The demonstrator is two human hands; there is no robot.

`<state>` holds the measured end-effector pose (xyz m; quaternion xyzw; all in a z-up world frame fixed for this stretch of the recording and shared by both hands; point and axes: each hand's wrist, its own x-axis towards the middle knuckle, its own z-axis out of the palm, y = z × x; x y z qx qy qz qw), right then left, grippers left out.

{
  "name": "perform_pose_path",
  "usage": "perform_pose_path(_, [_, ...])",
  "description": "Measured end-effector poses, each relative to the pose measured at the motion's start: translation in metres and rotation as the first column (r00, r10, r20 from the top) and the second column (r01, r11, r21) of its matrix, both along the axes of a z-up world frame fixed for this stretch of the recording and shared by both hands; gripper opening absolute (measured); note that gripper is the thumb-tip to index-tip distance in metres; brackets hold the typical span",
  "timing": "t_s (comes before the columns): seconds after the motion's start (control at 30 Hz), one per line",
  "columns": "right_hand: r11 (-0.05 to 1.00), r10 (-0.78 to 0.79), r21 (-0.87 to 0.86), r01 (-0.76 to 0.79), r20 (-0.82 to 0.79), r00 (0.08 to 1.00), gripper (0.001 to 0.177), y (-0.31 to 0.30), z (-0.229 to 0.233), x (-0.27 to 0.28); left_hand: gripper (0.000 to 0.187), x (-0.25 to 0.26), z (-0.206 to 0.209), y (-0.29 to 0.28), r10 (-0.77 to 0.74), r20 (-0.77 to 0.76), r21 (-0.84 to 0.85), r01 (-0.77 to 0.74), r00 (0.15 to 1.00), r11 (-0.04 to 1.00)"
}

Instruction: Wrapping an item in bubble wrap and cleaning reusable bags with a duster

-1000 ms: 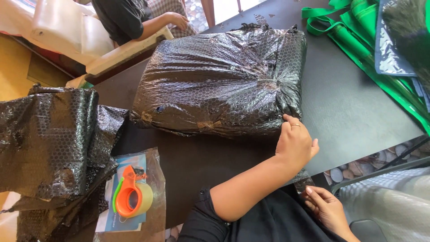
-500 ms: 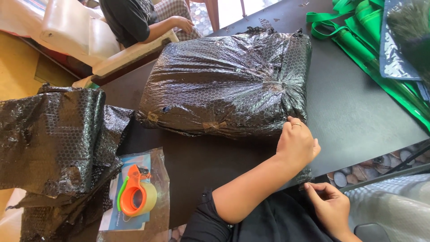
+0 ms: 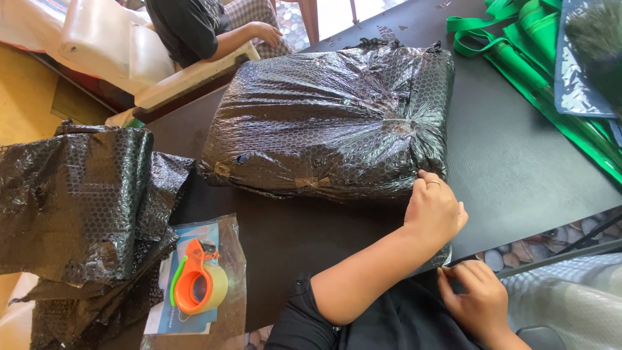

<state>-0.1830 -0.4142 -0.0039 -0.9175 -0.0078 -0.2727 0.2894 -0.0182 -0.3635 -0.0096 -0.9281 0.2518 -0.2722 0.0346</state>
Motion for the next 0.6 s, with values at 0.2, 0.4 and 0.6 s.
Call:
perform_pose_path(0.2, [0.936, 0.254, -0.271, -0.226, 0.072, 0.964, 0.029, -0.002, 0.025, 0.015, 0.081, 0.001, -0.006, -0.005, 0.031, -0.02, 0.056, -0.03, 0.999, 0.998])
perform_pose_path(0.4, [0.76, 0.478, -0.475, -0.443, -0.052, 0.877, 0.02, -0.01, 0.009, 0.023, 0.084, 0.004, -0.002, -0.01, 0.078, -0.1, 0.186, -0.059, 0.992, 0.981])
perform_pose_path(0.6, [0.668, 0.653, -0.403, -0.625, -0.086, 0.753, 0.018, -0.023, 0.035, 0.029, 0.083, -0.002, 0.005, -0.014, 0.13, -0.051, 0.254, -0.113, 0.99, 0.961])
